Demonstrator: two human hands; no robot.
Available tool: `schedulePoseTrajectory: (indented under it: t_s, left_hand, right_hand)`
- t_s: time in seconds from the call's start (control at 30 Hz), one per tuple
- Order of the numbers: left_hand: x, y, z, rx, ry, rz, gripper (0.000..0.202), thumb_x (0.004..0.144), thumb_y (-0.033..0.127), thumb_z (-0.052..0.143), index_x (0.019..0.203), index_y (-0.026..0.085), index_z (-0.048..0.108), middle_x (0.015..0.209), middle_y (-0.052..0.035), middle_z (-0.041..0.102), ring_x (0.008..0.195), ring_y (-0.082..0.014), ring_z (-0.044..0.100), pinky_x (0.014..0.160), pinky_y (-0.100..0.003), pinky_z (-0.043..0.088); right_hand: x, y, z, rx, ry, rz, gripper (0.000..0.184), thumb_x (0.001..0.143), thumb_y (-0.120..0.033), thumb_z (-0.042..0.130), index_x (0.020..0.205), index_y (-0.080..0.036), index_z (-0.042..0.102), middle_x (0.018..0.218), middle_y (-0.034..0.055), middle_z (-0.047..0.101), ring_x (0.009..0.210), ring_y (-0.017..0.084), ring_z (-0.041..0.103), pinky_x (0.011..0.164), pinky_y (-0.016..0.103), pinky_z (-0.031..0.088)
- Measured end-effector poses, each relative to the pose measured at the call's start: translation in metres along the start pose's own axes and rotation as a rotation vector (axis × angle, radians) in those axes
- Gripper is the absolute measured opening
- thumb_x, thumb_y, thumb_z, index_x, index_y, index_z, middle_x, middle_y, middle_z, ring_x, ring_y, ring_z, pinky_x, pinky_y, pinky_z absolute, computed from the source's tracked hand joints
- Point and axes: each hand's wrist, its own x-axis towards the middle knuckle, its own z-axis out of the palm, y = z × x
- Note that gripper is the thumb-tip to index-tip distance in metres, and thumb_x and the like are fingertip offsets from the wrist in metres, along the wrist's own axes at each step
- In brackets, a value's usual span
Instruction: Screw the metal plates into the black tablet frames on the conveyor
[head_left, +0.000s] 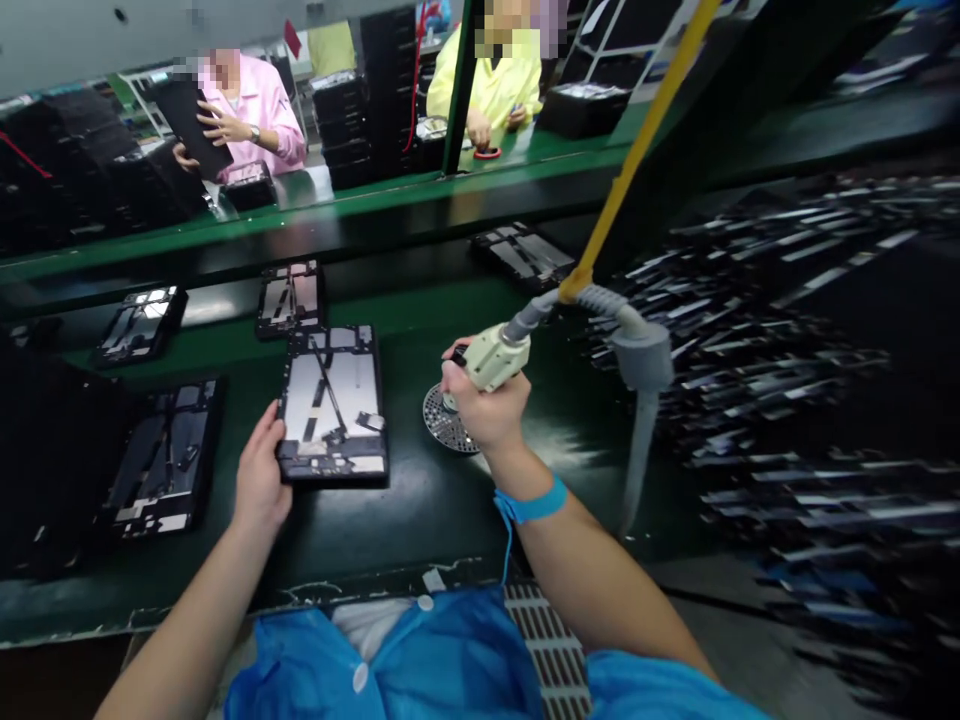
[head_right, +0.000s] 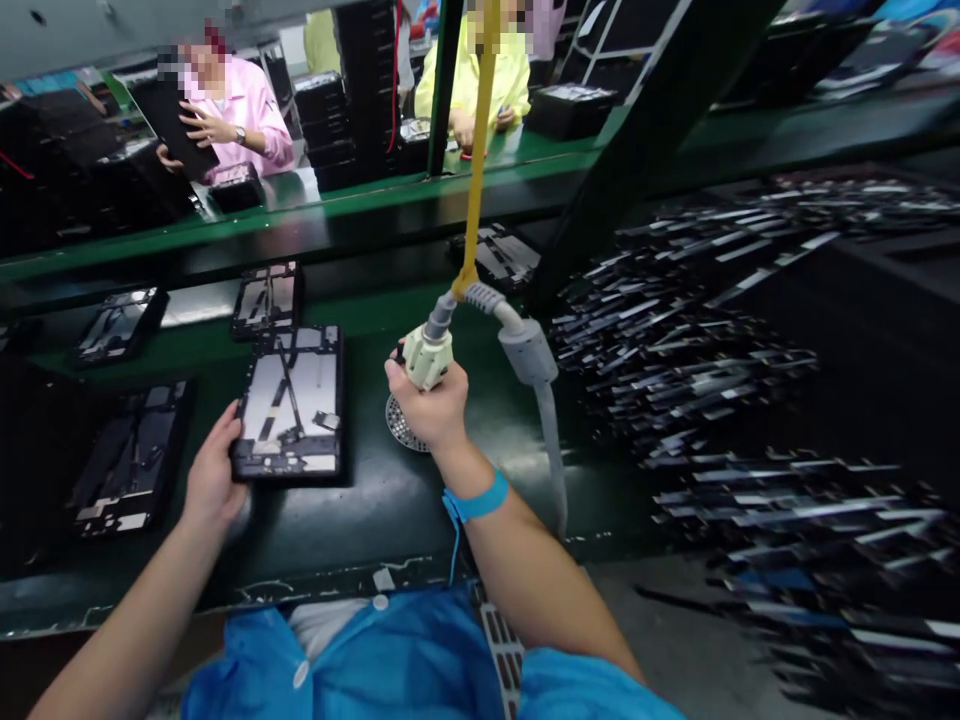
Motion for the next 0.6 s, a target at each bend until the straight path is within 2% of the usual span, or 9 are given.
schedulePoseTrajectory:
  t_s: [0.1, 0.17, 0.2, 0.27, 0.33, 0.4, 0.47, 0.6]
  left_hand:
    - [-0.033, -0.028, -0.002, 0.152, -0.068, -0.061, 0.050, 0.095, 0.029, 0.061, 0.145, 0.027, 0.060, 0.132, -0.0075, 0.072, 0.117, -0.0247, 0.072, 0.106, -0.042, 0.056]
    - [-0.044, -0.035, -0.009, 0.412, -0.166, 0.046, 0.048, 0.098, 0.038, 0.059, 0.144, 0.025, 0.061, 0.133, -0.0098, 0.071, 0.124, -0.0275, 0.068, 0.112, -0.047, 0.051]
    - [-0.047, -0.035, -0.014, 0.579, -0.212, 0.165, 0.048, 0.098, 0.043, 0.060, 0.142, 0.024, 0.063, 0.134, -0.0110, 0.069, 0.127, -0.0293, 0.065, 0.114, -0.049, 0.049]
    - [-0.051, -0.030, -0.019, 0.887, -0.298, 0.490, 0.050, 0.095, 0.048, 0.065, 0.138, 0.023, 0.066, 0.135, -0.0132, 0.065, 0.131, -0.0334, 0.059, 0.116, -0.053, 0.046]
    - [-0.055, -0.024, -0.017, 1.074, -0.435, 0.782, 0.046, 0.093, 0.045, 0.069, 0.134, 0.024, 0.068, 0.134, -0.0141, 0.063, 0.131, -0.0352, 0.056, 0.113, -0.056, 0.047]
    - [-0.056, -0.021, -0.009, 1.154, -0.619, 0.935, 0.036, 0.095, 0.038, 0.067, 0.129, 0.025, 0.068, 0.130, -0.0136, 0.064, 0.127, -0.0342, 0.056, 0.109, -0.056, 0.049]
    - [-0.054, -0.023, 0.001, 1.178, -0.768, 0.980, 0.026, 0.098, 0.033, 0.064, 0.122, 0.024, 0.069, 0.124, -0.0125, 0.066, 0.121, -0.0319, 0.058, 0.105, -0.054, 0.051]
    - [-0.046, -0.029, 0.011, 1.089, -0.842, 1.026, 0.016, 0.102, 0.030, 0.060, 0.111, 0.020, 0.069, 0.112, -0.0122, 0.069, 0.110, -0.0278, 0.061, 0.097, -0.047, 0.054]
  right_hand:
    - [0.001, 0.002, 0.001, 0.007, 0.011, -0.008, 0.019, 0.083, -0.032, 0.076, 0.097, -0.020, 0.071, 0.088, 0.0050, 0.073, 0.080, 0.021, 0.072, 0.073, 0.038, 0.062]
    - [0.000, 0.002, 0.001, 0.006, 0.001, -0.014, 0.019, 0.083, -0.033, 0.076, 0.096, -0.020, 0.071, 0.087, 0.0049, 0.073, 0.083, 0.022, 0.072, 0.075, 0.039, 0.063]
    - [-0.001, 0.001, 0.002, 0.005, -0.009, -0.017, 0.019, 0.083, -0.033, 0.076, 0.096, -0.020, 0.071, 0.087, 0.0048, 0.073, 0.083, 0.022, 0.072, 0.075, 0.039, 0.063]
    - [-0.003, 0.000, 0.002, 0.007, -0.035, -0.021, 0.019, 0.083, -0.033, 0.077, 0.096, -0.021, 0.071, 0.088, 0.0045, 0.073, 0.082, 0.022, 0.072, 0.075, 0.039, 0.063]
    - [-0.004, -0.003, 0.002, 0.001, -0.063, -0.021, 0.018, 0.083, -0.033, 0.076, 0.096, -0.022, 0.070, 0.089, 0.0039, 0.073, 0.082, 0.021, 0.072, 0.076, 0.039, 0.063]
    - [-0.004, -0.004, 0.003, -0.016, -0.073, -0.024, 0.017, 0.084, -0.033, 0.076, 0.096, -0.022, 0.070, 0.089, 0.0034, 0.073, 0.082, 0.021, 0.072, 0.077, 0.039, 0.063]
    - [-0.004, -0.003, 0.005, -0.027, -0.069, -0.037, 0.016, 0.084, -0.033, 0.075, 0.095, -0.022, 0.070, 0.088, 0.0030, 0.073, 0.081, 0.021, 0.072, 0.078, 0.039, 0.063]
    - [-0.005, -0.002, 0.004, -0.020, -0.044, -0.014, 0.018, 0.083, -0.034, 0.077, 0.095, -0.022, 0.072, 0.087, 0.0035, 0.075, 0.078, 0.021, 0.072, 0.077, 0.042, 0.062]
